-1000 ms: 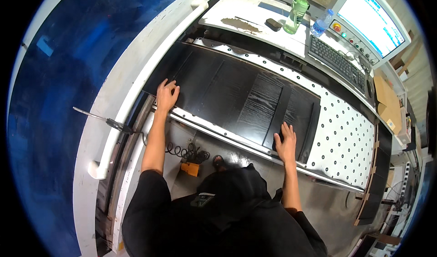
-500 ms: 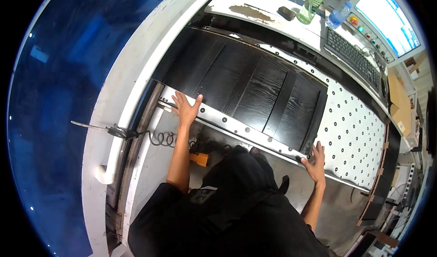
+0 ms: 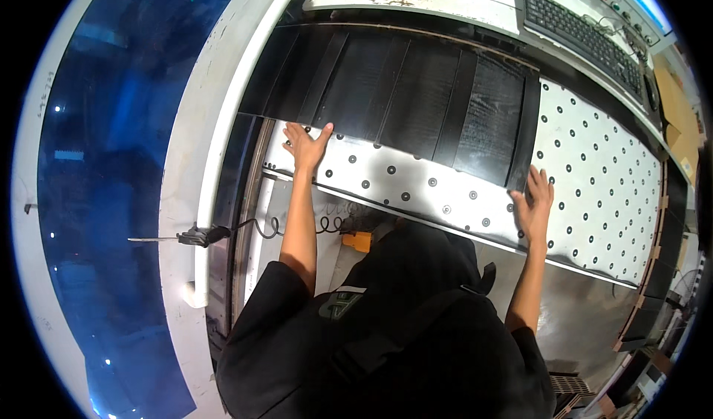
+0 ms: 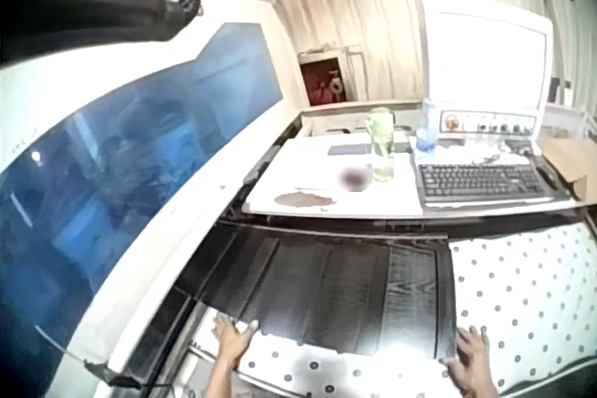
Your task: The person places black panels onto a white dotted table surface, uses an air nozzle tool to blow air across the panel edges, and then feeds the panels into a large industrial processing machine.
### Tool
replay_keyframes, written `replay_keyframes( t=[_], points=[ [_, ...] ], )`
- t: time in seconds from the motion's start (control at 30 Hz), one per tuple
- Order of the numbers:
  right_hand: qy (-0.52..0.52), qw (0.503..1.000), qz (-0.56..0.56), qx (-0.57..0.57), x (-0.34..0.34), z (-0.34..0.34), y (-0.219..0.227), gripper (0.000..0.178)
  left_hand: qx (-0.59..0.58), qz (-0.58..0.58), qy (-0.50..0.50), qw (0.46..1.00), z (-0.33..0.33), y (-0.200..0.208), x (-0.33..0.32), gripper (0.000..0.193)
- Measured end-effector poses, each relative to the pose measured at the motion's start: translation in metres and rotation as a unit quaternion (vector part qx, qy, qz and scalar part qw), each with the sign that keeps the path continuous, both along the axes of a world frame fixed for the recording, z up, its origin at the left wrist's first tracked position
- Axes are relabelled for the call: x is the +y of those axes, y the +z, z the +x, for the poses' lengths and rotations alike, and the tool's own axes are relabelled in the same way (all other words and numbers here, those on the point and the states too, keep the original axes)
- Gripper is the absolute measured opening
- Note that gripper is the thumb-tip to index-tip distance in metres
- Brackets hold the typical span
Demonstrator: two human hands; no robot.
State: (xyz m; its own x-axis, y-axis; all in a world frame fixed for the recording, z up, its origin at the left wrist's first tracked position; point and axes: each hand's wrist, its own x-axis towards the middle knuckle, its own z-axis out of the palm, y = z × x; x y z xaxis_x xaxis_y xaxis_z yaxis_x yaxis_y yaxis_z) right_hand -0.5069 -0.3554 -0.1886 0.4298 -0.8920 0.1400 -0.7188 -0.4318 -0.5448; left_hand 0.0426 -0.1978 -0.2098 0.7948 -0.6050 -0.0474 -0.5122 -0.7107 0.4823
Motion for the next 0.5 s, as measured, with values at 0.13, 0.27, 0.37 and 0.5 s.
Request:
replay_keyframes(
  t=[0.13, 0.27, 0.37, 0.5],
  points=[
    [0.012, 0.999, -0.031, -0.024, -0.036, 0.01, 0.004, 0.061, -0.016, 0.007, 0.014, 1.0, 0.009, -0.009, -0.018, 0.139],
    [0.015, 0.999, -0.031, -0.013, -0.041, 0.009, -0.002, 0.063, -0.017, -0.018, 0.014, 1.0, 0.009, -0.003, -0.019, 0.138],
    [0.018, 0.999, -0.032, -0.015, -0.04, 0.016, -0.002, 0.062, -0.01, -0.022, 0.007, 1.0, 0.011, -0.001, -0.017, 0.136],
    [0.029, 0.999, -0.033, 0.0, -0.041, 0.028, -0.002, 0.063, -0.029, -0.04, 0.002, 0.999, 0.034, -0.008, -0.007, 0.125]
  ],
)
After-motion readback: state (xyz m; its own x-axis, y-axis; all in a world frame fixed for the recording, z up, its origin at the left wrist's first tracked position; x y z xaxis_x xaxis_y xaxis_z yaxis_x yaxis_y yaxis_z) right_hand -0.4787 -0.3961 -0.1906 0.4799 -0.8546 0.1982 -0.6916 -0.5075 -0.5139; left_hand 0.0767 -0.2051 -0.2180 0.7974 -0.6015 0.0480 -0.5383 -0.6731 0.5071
